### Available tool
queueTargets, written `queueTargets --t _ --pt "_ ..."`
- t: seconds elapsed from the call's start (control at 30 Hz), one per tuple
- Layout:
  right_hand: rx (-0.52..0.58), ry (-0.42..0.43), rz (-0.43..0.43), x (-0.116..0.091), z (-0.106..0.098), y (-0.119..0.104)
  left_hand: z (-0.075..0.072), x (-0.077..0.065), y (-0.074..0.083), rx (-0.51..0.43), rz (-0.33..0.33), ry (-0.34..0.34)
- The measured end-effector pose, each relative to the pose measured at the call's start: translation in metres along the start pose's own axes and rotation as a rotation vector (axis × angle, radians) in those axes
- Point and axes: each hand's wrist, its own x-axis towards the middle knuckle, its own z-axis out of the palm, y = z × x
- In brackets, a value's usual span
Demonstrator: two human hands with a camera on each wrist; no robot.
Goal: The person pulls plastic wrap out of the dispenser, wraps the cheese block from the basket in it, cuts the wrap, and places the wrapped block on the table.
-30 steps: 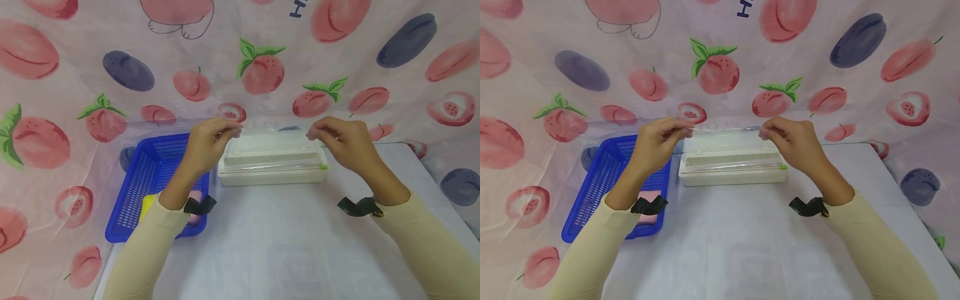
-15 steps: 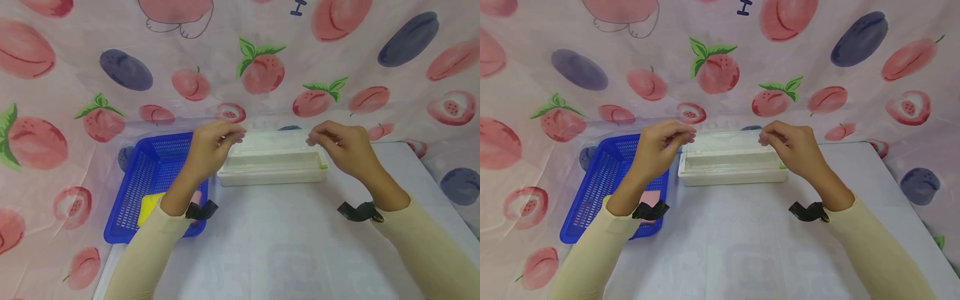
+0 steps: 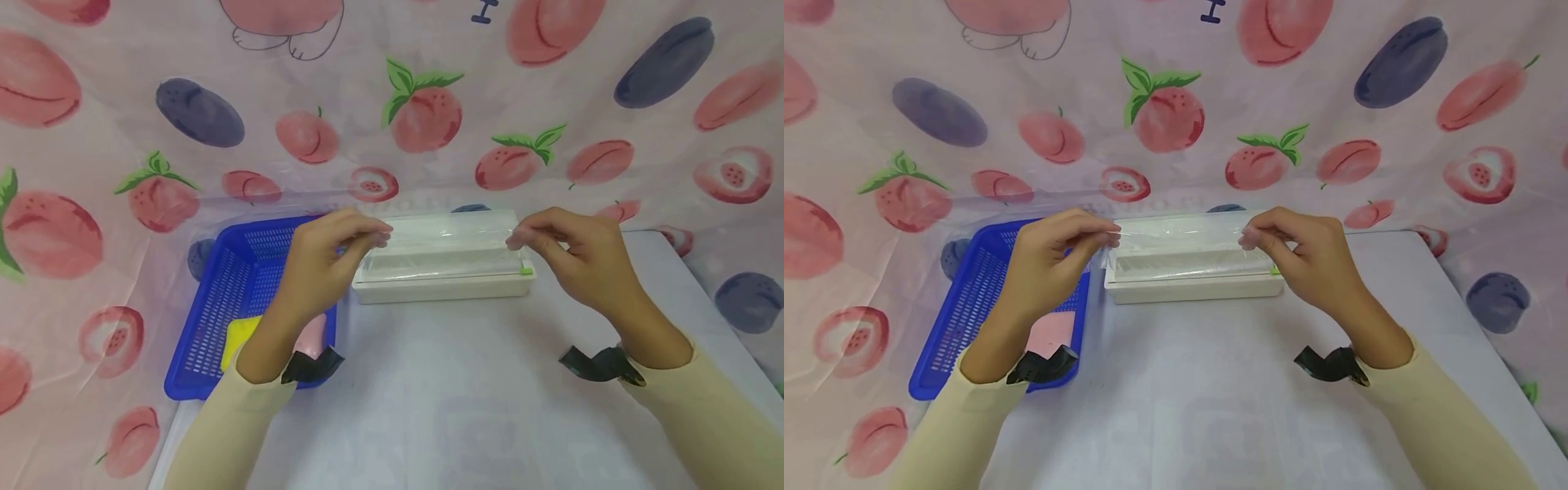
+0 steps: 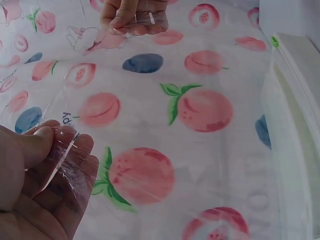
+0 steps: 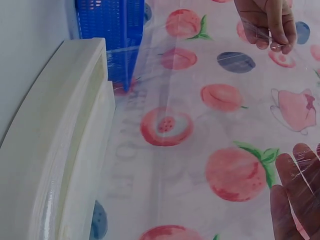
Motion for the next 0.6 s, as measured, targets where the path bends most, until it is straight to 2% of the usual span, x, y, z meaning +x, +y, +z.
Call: queueTargets --t 0.3,0.6 --pt "-0.016 0.013 -0.086 -0.010 -0.006 -0.013 -0.006 -0.004 0.016 0.018 0.039 -0.017" --pt "0.042 0.051 -0.129 -0.022 -0.008 -0.016 -0.011 -0.016 0.031 0.014 0.087 -0.042"
